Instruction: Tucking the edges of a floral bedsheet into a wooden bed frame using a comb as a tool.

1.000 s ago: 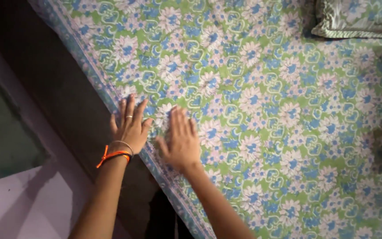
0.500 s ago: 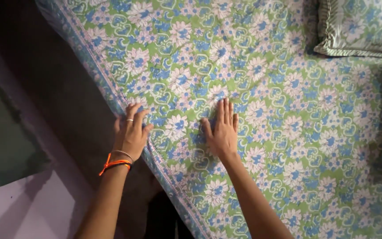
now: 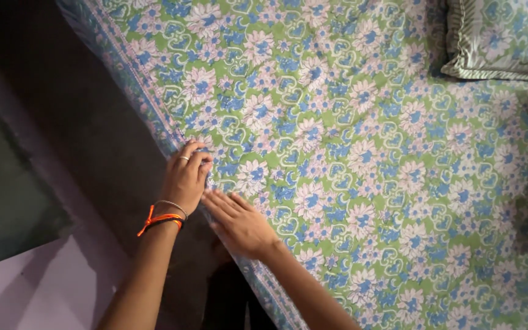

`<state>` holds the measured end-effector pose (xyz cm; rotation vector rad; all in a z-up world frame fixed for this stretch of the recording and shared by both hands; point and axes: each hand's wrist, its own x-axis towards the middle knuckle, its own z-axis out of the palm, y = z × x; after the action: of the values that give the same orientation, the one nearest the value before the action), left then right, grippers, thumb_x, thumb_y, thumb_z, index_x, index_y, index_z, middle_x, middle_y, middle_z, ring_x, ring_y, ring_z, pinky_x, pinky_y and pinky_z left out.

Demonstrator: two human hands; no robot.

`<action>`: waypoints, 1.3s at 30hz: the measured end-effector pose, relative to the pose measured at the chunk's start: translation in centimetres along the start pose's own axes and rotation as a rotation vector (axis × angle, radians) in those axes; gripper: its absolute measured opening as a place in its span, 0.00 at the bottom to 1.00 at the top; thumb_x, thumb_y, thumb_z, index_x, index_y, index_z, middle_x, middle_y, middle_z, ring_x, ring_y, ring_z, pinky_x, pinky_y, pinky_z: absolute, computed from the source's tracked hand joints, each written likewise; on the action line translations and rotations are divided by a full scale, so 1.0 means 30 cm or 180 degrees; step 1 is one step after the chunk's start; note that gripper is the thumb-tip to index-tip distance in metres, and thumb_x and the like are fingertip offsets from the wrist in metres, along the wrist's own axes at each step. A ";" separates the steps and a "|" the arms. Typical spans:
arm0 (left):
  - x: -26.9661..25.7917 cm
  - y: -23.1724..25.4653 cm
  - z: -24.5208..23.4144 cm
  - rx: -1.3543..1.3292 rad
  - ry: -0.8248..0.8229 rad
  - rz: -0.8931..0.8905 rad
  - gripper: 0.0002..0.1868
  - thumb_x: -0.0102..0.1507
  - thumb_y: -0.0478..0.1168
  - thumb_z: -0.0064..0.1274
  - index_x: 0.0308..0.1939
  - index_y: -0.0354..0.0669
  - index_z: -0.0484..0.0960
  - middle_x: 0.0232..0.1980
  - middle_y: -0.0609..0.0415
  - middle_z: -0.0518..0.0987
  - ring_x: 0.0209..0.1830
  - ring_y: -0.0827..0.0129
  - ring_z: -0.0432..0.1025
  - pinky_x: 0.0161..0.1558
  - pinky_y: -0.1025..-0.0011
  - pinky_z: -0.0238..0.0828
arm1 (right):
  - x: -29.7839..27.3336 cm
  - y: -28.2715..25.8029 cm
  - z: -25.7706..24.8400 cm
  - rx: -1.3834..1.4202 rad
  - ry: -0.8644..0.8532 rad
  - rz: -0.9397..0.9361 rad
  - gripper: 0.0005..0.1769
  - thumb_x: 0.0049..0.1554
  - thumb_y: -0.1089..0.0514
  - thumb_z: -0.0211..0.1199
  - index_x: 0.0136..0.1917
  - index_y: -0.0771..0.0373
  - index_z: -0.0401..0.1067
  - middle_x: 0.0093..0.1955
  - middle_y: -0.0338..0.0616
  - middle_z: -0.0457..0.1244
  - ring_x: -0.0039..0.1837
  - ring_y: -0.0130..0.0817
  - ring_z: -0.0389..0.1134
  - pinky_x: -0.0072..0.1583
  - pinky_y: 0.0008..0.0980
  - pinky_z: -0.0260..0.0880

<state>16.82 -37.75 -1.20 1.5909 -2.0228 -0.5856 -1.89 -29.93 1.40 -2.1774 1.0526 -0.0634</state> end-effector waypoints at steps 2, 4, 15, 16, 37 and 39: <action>-0.002 -0.002 -0.003 0.0069 -0.0037 0.0068 0.09 0.67 0.42 0.54 0.49 0.45 0.79 0.66 0.49 0.74 0.74 0.49 0.63 0.70 0.52 0.57 | 0.002 0.024 -0.103 -0.0249 0.0031 0.0405 0.37 0.66 0.49 0.45 0.85 0.56 0.42 0.88 0.43 0.40 0.88 0.38 0.37 0.84 0.48 0.32; 0.001 0.007 -0.015 0.0150 -0.0072 0.0134 0.12 0.66 0.45 0.56 0.50 0.45 0.78 0.67 0.49 0.73 0.75 0.50 0.63 0.71 0.52 0.56 | -0.003 0.103 -0.190 -0.0491 0.0071 0.0801 0.39 0.63 0.52 0.49 0.84 0.55 0.43 0.87 0.42 0.40 0.87 0.38 0.38 0.83 0.52 0.31; 0.025 0.134 -0.048 0.1027 -0.1586 0.0120 0.62 0.56 0.76 0.46 0.80 0.47 0.36 0.84 0.51 0.36 0.83 0.61 0.31 0.76 0.45 0.26 | 0.028 0.326 -0.333 -0.0907 0.0761 0.2385 0.46 0.67 0.34 0.26 0.82 0.72 0.23 0.85 0.56 0.20 0.84 0.47 0.18 0.81 0.43 0.22; 0.021 0.124 -0.023 0.1027 -0.1569 0.0107 0.62 0.56 0.76 0.46 0.80 0.47 0.36 0.84 0.51 0.36 0.83 0.61 0.31 0.76 0.45 0.26 | 0.041 0.293 -0.302 -0.0918 0.0761 0.2366 0.46 0.67 0.34 0.26 0.82 0.72 0.23 0.85 0.56 0.20 0.84 0.47 0.18 0.81 0.43 0.22; 0.118 0.149 0.077 0.1411 -0.1478 0.0406 0.56 0.60 0.78 0.36 0.80 0.51 0.38 0.84 0.60 0.39 0.83 0.69 0.36 0.76 0.45 0.30 | 0.102 0.418 -0.320 -0.1087 0.1114 0.1957 0.45 0.69 0.34 0.32 0.80 0.73 0.29 0.85 0.61 0.29 0.84 0.51 0.27 0.78 0.46 0.26; 0.132 0.158 0.055 0.1507 -0.1660 0.0332 0.57 0.60 0.79 0.35 0.81 0.52 0.37 0.85 0.62 0.37 0.83 0.71 0.35 0.77 0.45 0.29 | 0.120 0.337 -0.318 -0.1041 0.0337 0.1676 0.43 0.69 0.36 0.26 0.83 0.70 0.29 0.86 0.56 0.27 0.85 0.46 0.26 0.83 0.41 0.27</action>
<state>11.42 -40.47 0.86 1.6975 -2.7803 -0.5492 -9.38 -42.19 1.43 -2.1150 1.7676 0.2531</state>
